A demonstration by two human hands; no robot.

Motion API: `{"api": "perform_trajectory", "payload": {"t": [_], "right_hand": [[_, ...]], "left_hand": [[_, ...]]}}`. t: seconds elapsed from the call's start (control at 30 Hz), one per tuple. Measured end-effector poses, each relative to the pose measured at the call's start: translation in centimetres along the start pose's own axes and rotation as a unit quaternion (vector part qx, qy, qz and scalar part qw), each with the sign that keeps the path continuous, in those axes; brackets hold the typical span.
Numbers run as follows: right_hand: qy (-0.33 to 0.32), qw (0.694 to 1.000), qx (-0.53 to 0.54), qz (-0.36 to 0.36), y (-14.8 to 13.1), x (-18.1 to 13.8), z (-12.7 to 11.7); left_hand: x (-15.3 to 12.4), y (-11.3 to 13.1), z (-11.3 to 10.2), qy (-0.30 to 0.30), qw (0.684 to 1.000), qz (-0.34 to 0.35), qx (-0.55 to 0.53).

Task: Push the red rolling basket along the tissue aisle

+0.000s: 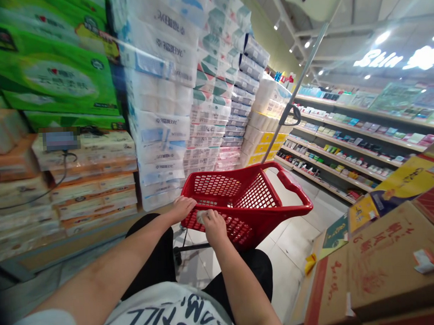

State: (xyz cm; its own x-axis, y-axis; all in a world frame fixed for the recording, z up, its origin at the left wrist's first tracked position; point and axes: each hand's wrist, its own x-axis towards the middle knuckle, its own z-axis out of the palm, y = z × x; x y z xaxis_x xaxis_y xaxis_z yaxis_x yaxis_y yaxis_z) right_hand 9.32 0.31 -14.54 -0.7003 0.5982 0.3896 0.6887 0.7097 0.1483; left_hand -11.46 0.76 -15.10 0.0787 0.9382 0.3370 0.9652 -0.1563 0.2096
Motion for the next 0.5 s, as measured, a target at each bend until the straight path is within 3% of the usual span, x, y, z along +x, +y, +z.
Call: {"api": "perform_trajectory", "payload": {"t": [0.1, 0.27, 0.43, 0.5], "right_hand": [[0.006, 1.0, 0.001, 0.006, -0.2, 0.1, -0.3], [-0.069, 0.997, -0.002, 0.037, 0.1, -1.4, 0.7], [-0.01, 0.999, 0.01, 0.03, 0.2, -1.2, 0.1], [-0.021, 0.999, 0.013, 0.032, 0.1, -1.3, -0.2]], "left_hand": [[0.0, -0.1, 0.1, -0.002, 1.0, 0.003, 0.0], [-0.2, 0.1, 0.1, 0.001, 1.0, -0.002, 0.005], [-0.3, 0.2, 0.1, 0.001, 1.0, -0.004, 0.01], [-0.5, 0.2, -0.1, 0.0, 1.0, 0.0, 0.013]]}}
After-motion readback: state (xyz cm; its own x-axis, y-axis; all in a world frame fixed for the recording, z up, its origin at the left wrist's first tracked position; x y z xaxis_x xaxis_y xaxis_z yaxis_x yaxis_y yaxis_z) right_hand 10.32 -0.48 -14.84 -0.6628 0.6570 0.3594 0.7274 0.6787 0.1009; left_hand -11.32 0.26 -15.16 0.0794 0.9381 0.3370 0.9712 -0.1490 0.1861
